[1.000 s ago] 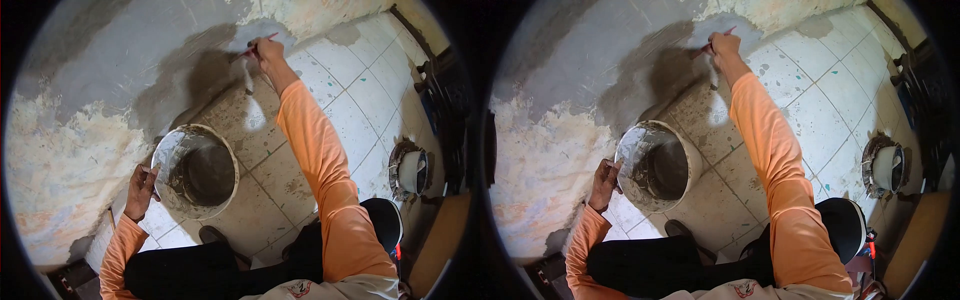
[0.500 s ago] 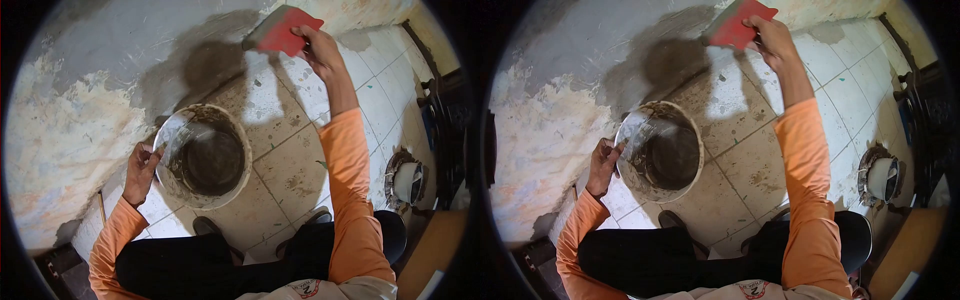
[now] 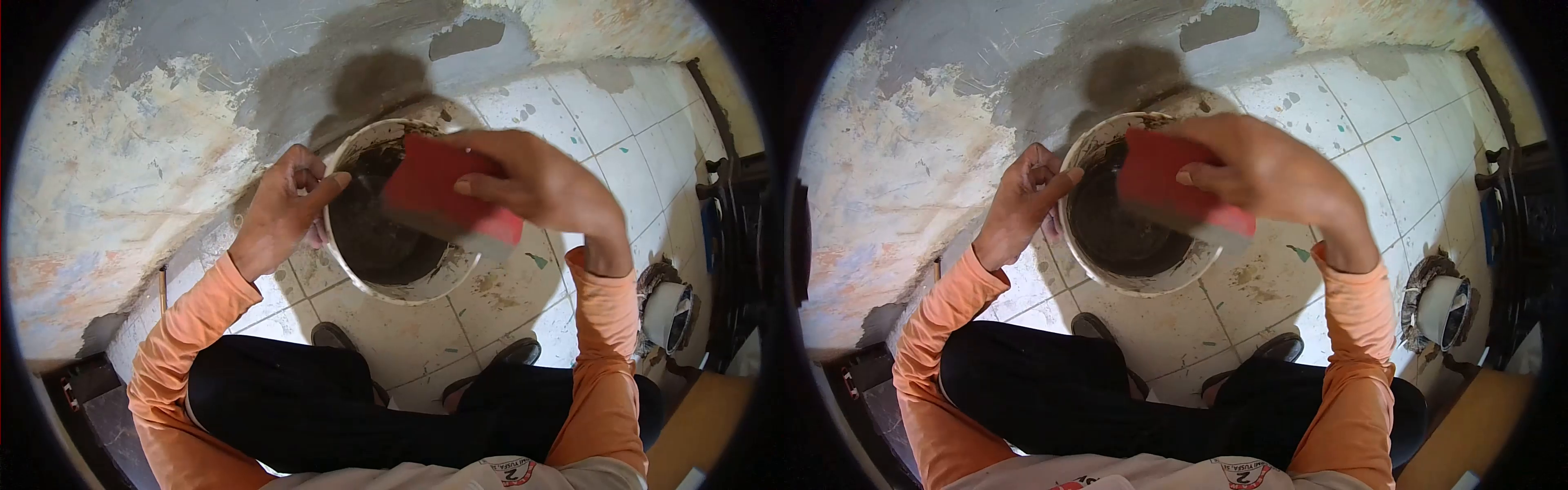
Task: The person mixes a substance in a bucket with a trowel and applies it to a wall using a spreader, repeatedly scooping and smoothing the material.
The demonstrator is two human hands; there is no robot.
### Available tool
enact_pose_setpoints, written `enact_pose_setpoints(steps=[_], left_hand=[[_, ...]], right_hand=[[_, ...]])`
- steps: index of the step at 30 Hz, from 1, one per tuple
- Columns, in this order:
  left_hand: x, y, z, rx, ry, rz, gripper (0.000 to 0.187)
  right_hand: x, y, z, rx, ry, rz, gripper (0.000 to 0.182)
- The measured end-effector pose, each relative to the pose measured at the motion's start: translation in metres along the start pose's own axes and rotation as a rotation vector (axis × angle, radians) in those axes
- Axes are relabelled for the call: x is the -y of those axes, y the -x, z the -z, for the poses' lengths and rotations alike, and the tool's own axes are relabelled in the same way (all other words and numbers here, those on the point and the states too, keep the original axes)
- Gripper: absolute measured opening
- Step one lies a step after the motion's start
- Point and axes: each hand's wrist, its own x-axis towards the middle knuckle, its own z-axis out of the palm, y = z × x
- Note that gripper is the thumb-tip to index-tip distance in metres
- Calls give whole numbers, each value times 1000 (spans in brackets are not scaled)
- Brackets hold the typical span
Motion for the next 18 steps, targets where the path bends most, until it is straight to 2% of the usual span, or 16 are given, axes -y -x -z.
enact_pose_setpoints(steps=[1,3,5,7,8,10,11,13,14,16,17,18], left_hand=[[-6,1,-5,19,-31,8,32],[-22,7,-17,51,-41,8,32],[-28,9,-30,93,-53,5,31],[-31,10,-39,148,-40,-35,33],[-32,12,-43,150,-39,-39,33],[-34,15,-47,178,-49,-57,33],[-33,16,-49,180,-52,-61,33],[-33,15,-54,175,-70,-86,33],[-36,16,-57,186,-69,-97,33],[-41,18,-60,241,-138,-65,35],[-42,17,-62,247,-140,-73,35],[-42,17,-65,257,-134,-76,35]], right_hand=[[-9,0,-12,14,119,24,50],[-13,-9,-47,-31,397,11,36],[-9,-24,-77,71,593,-65,21],[-22,-29,-110,-7,842,124,17],[-47,-36,-135,-9,845,121,17],[-93,-53,-176,-388,860,313,19],[-94,-49,-178,-393,862,311,19],[-96,-38,-176,-429,1239,429,17],[-104,-42,-175,-433,1251,418,17],[-114,-60,-167,-122,396,152,22],[-115,-60,-160,-129,401,148,22],[-100,-59,-146,62,227,-143,27]])
